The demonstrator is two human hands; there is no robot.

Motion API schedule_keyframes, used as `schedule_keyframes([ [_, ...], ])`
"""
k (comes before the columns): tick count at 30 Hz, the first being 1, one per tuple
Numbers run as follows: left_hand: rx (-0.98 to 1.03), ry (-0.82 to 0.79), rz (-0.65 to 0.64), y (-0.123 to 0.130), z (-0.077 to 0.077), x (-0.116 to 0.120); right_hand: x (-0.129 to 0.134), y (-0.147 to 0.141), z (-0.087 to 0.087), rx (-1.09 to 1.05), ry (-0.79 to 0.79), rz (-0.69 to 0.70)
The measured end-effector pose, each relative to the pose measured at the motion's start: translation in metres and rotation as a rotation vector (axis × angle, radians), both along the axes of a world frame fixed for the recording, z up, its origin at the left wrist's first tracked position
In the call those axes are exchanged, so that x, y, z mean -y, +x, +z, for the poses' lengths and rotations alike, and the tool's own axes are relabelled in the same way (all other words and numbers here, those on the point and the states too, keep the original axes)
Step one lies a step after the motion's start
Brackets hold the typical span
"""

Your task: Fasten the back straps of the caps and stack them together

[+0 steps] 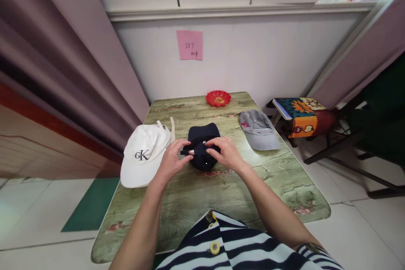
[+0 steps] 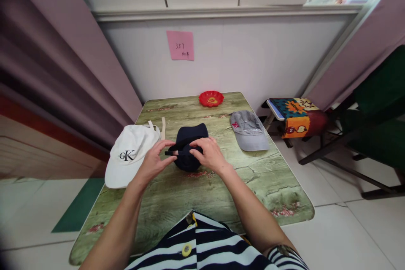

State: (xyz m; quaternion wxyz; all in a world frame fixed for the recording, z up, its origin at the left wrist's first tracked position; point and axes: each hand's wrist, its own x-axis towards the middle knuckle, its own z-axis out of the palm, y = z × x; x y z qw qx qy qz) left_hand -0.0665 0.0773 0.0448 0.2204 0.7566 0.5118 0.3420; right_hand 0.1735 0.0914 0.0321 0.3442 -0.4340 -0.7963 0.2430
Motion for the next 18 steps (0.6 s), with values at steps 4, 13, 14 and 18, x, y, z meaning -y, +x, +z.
schedule_keyframes([
  [4,-0.055,0.059,0.134,-0.003,-0.002,0.005,-0.001,-0.023,0.003,0.073,0.028,0.036],
  [13,0.662,-0.503,0.244,0.007,-0.027,0.014,-0.004,-0.049,-0.003,0.190,0.092,0.058],
  [14,0.705,-0.529,0.257,0.010,-0.026,0.015,-0.003,-0.051,-0.004,0.188,0.094,0.051],
  [18,0.765,-0.482,0.318,0.021,-0.020,0.017,-0.001,-0.053,-0.007,0.167,0.090,0.016],
])
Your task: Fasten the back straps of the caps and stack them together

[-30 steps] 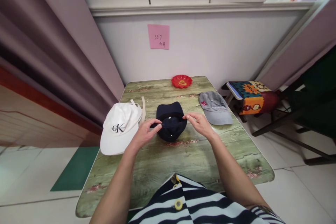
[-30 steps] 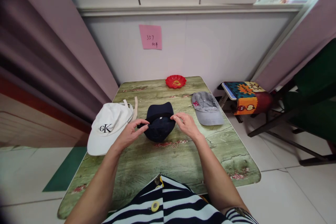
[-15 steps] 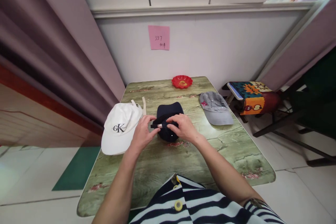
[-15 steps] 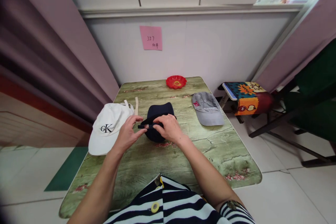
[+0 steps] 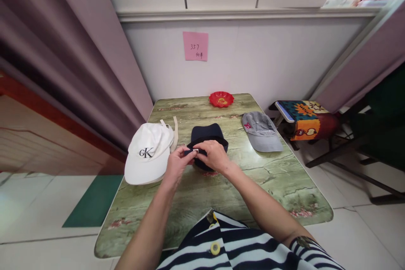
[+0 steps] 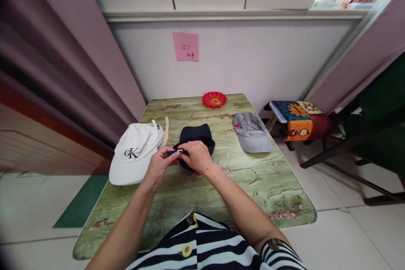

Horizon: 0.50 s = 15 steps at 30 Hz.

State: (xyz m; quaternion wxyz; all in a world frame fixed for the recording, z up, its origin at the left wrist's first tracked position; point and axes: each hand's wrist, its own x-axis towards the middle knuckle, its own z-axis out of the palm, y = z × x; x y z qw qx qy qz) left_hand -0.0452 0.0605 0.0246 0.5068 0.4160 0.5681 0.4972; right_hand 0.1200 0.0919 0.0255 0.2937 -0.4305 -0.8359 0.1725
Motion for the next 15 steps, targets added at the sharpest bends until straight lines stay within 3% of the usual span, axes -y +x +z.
schedule_keyframes([
  [7,0.029,0.106,0.093,0.0049,-0.0019,-0.0046,0.0014,0.0018,0.0008,-0.017,-0.012,-0.023],
  [15,-0.006,0.147,0.076,0.0056,0.0044,-0.0017,0.0005,0.0014,-0.0041,-0.042,0.008,-0.029],
])
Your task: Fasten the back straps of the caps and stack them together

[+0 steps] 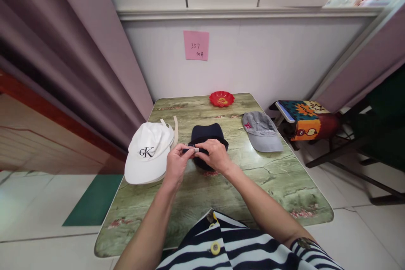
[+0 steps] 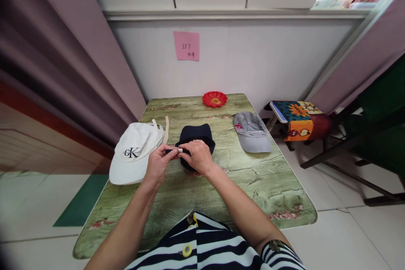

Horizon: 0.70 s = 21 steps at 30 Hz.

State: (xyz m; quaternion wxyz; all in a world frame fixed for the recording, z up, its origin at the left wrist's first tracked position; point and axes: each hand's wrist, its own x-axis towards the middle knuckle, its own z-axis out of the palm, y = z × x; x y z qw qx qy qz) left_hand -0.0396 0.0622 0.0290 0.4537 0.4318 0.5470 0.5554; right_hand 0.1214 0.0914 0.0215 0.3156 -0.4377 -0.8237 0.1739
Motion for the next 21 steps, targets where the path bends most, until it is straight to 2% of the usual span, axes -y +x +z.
schedule_keyframes([
  [7,0.078,-0.054,-0.006,0.000,0.000,-0.001,0.000,0.002,-0.002,-0.045,0.052,0.025],
  [13,0.108,-0.073,-0.023,-0.001,0.002,-0.001,0.000,0.004,-0.001,-0.064,0.016,0.023],
  [21,-0.044,-0.049,-0.083,-0.008,0.002,-0.005,0.000,0.008,0.008,-0.119,-0.120,0.013],
])
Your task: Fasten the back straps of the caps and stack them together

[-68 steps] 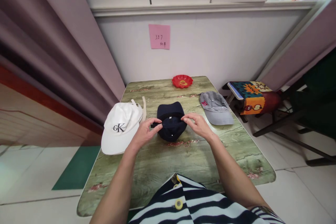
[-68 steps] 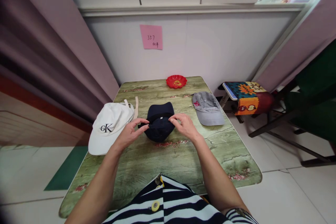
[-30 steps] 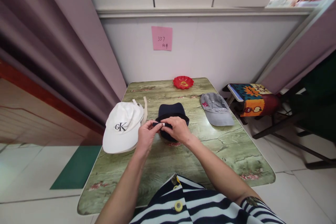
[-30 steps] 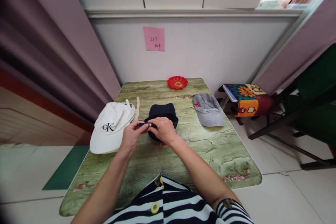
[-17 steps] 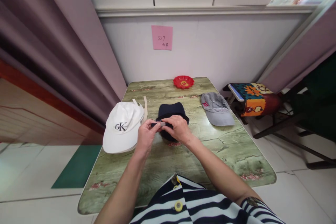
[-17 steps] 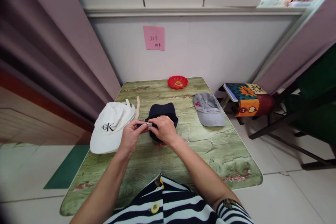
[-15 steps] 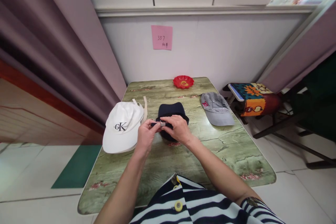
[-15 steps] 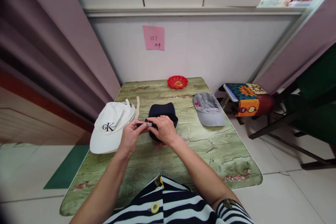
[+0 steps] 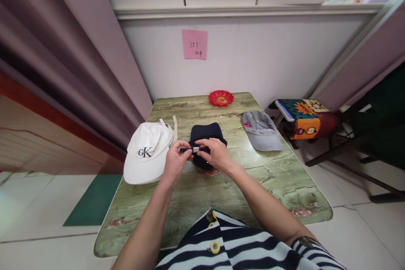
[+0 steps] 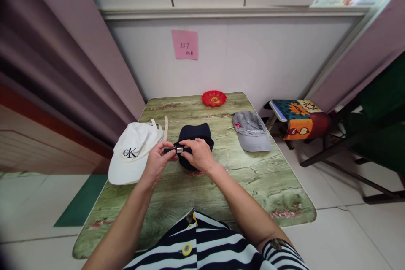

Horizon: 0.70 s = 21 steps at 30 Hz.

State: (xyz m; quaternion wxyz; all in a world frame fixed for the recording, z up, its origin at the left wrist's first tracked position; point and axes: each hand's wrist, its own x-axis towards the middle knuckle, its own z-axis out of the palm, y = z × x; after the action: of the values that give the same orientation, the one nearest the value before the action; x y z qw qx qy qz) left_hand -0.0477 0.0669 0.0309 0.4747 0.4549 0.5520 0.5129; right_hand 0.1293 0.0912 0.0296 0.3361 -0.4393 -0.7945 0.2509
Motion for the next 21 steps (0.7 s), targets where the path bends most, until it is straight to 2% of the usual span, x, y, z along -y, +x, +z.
schedule_keyframes([
  [4,-0.215,0.057,-0.189,-0.006,0.005,-0.004,0.000,0.002,0.005,0.008,0.009,-0.020],
  [6,-0.274,0.058,-0.235,-0.008,0.006,-0.006,0.000,0.003,0.005,0.000,0.012,-0.022],
  [15,-0.296,0.088,-0.257,-0.012,0.005,-0.011,-0.002,0.005,0.002,0.011,0.001,0.032],
  [21,-0.314,0.105,-0.275,-0.013,0.007,-0.013,0.001,0.004,0.007,-0.021,-0.039,-0.004],
])
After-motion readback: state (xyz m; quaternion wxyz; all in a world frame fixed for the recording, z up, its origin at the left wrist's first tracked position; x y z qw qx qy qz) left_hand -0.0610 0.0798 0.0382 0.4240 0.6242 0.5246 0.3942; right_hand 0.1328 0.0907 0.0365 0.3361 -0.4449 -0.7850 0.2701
